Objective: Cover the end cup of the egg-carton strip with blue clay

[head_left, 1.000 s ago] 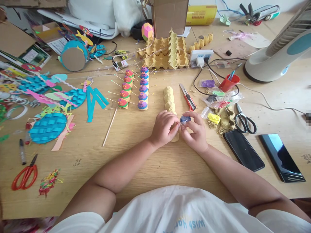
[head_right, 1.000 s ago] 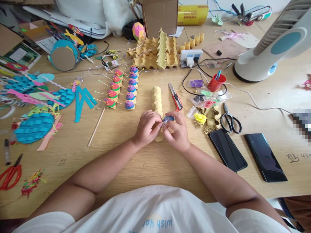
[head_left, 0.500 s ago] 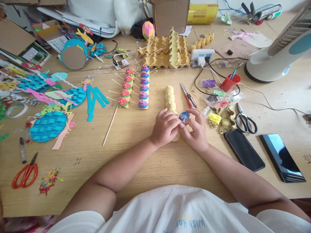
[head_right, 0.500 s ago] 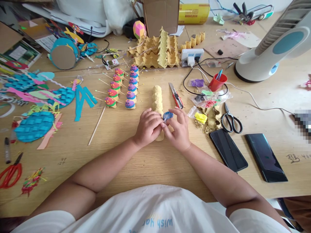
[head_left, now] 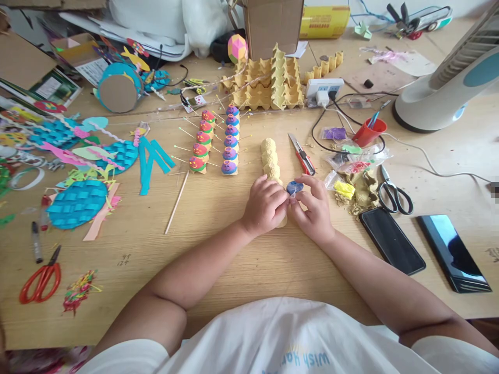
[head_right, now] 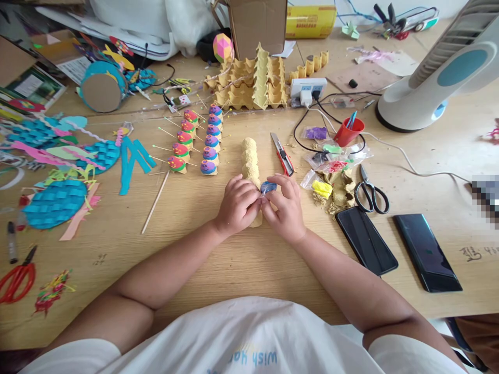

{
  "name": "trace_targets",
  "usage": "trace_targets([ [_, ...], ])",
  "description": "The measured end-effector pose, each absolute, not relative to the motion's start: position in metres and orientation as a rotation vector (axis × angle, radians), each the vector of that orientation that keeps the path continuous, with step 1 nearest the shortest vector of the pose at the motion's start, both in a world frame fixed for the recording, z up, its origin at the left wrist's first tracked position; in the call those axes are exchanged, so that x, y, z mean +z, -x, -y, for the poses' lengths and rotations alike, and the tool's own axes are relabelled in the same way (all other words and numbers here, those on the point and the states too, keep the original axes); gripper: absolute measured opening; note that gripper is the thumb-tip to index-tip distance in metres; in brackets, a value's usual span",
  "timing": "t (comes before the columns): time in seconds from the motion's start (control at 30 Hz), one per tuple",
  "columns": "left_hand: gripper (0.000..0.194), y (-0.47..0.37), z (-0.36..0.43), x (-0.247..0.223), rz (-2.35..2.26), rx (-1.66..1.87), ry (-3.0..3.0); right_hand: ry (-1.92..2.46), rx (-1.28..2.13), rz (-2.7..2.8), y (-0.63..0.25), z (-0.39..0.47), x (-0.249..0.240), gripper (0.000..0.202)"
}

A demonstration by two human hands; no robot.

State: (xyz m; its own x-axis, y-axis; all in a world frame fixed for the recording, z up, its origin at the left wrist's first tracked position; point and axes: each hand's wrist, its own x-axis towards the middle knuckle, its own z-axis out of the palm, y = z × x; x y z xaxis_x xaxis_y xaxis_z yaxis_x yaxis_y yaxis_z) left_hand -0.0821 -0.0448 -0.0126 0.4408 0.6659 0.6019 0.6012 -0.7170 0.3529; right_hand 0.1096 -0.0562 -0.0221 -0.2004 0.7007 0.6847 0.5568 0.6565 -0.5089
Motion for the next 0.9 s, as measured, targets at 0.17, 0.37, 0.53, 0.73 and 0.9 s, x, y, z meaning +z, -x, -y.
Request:
trace_targets([
  [0.17,0.02,0.0822,0.0451,-0.0116,-1.133,1.129,-2.541,1.003,0.158,1.879,-0.1096,0.0555,-0.0209,0.011],
  [0.37,0.018,0.081,0.046,-0.0105,-1.102,1.192,-2.585,0.959,0.179,1.876,-0.1093,0.0565,-0.0165,0.015],
  [0.53,0.015,0.083,0.0442,-0.0073,-1.125,1.335,-2.514,0.93,0.204,1.91,-0.1049,0.0603,-0.0146,0.018],
  [0.73,0.018,0.0844,0.0432,-0.0073,-1.152,1.367,-2.366,0.92,0.226,1.896,-0.1067,0.0644,-0.0139,0.01],
  [0.9,0.025,0.0832,0.0422,-0.0083,-1.094,1.413,-2.156,0.976,0.382,1.713,-0.1096,0.0606,-0.0205,0.034],
])
